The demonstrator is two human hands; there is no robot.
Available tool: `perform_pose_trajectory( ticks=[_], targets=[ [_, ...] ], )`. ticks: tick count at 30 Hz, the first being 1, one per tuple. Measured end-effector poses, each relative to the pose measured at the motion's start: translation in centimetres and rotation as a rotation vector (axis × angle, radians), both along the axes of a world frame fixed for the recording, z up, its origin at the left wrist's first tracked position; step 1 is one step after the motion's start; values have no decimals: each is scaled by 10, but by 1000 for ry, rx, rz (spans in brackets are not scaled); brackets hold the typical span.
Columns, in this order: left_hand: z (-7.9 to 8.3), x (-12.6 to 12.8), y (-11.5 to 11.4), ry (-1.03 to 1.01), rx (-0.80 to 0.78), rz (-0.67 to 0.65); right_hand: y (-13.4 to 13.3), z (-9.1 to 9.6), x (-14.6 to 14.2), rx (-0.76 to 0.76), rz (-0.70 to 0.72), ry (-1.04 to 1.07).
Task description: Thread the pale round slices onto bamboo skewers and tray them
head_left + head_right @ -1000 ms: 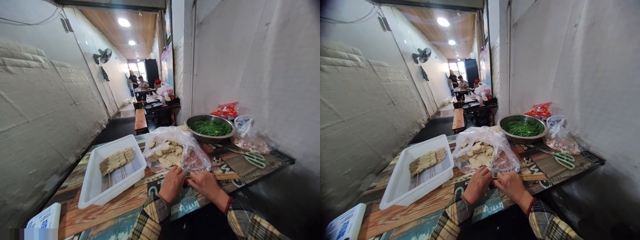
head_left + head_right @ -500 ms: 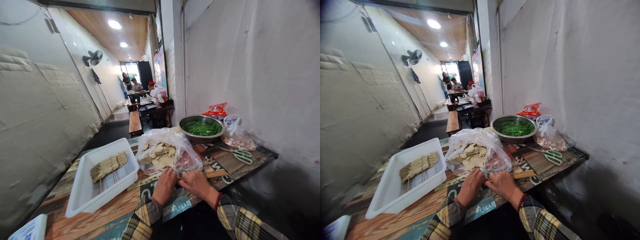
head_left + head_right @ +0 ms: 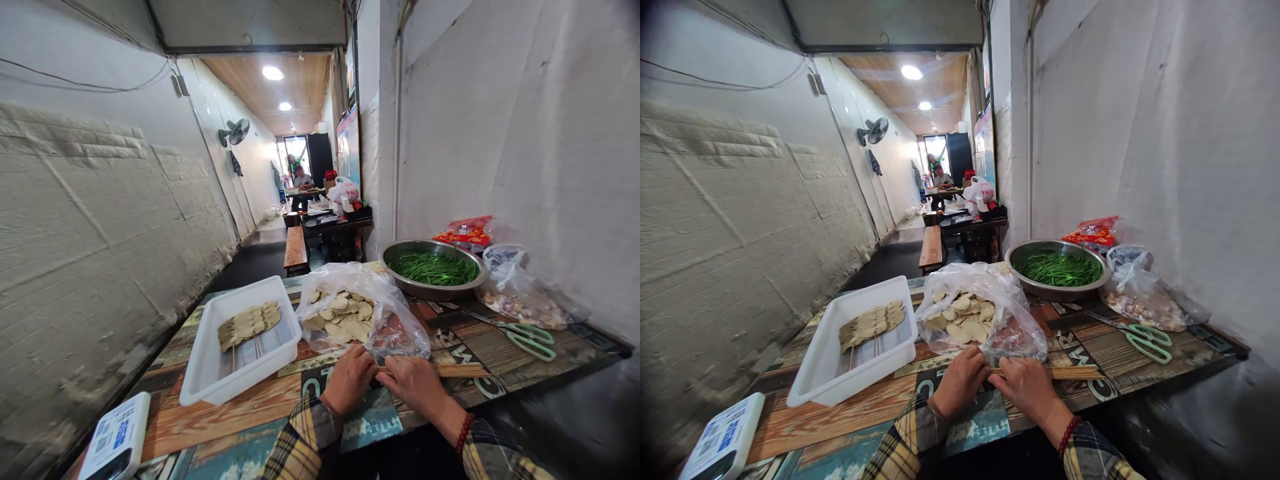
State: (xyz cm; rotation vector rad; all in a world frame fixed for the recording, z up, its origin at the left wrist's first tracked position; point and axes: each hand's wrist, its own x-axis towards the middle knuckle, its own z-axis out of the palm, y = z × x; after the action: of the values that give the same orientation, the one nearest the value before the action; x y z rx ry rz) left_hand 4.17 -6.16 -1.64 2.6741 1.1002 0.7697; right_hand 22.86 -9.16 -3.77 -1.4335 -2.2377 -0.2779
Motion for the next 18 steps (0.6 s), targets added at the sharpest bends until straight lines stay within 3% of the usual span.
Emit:
perform_pose_trajectory(
  ticks=[10, 18],
  targets=[
    [6, -7, -4, -78, -107, -67, 0, 2, 2, -6, -7, -34],
    [9, -6, -6, 254, 57, -38, 0, 7, 2, -81, 3, -69]
  ],
)
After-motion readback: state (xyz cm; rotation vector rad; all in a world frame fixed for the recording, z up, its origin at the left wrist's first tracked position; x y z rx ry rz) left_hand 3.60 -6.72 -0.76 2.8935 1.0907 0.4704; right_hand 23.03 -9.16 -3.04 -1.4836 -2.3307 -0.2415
